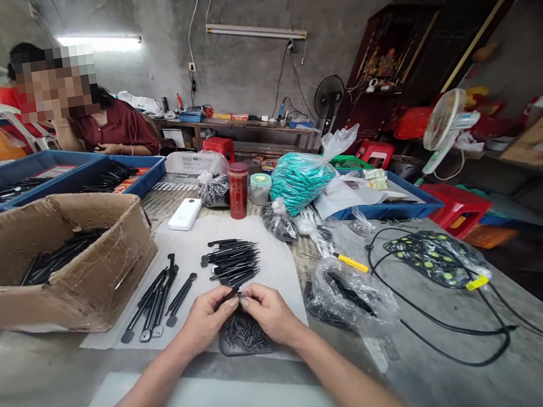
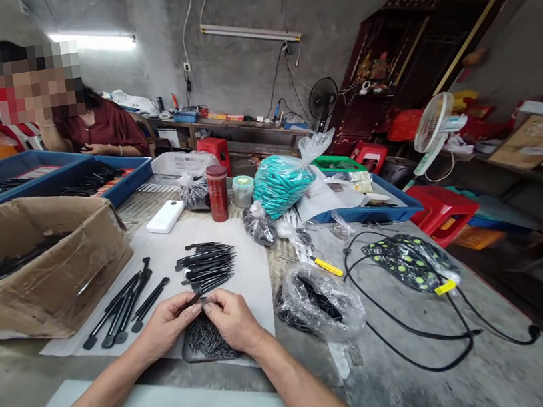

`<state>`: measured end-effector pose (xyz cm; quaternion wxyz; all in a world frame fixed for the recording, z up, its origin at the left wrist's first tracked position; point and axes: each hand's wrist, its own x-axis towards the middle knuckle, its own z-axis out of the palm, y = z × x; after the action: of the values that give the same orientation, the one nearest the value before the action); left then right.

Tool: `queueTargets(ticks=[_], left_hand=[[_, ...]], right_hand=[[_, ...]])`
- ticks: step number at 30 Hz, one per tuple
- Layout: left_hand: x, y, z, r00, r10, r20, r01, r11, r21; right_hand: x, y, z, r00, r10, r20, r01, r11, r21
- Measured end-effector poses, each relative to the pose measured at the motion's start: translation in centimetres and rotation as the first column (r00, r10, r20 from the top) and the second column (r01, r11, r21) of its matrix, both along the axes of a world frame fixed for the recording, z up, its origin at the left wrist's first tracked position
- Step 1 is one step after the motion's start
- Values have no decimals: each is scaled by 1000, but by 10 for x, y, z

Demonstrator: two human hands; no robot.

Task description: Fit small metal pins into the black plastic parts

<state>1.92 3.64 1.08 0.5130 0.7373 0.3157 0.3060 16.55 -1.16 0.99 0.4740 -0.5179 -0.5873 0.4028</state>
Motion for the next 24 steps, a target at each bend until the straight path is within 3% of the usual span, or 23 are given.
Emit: queueTargets(ticks=[11, 24], left_hand=[[-7, 0, 7, 957, 132, -257, -53, 955, 291], [-7, 0, 4, 941, 100, -324, 17, 941, 339]], right_hand=[[14, 5, 1, 989, -103, -107, 113, 989, 99], [12, 3, 3, 996, -93, -12, 94, 991, 99]])
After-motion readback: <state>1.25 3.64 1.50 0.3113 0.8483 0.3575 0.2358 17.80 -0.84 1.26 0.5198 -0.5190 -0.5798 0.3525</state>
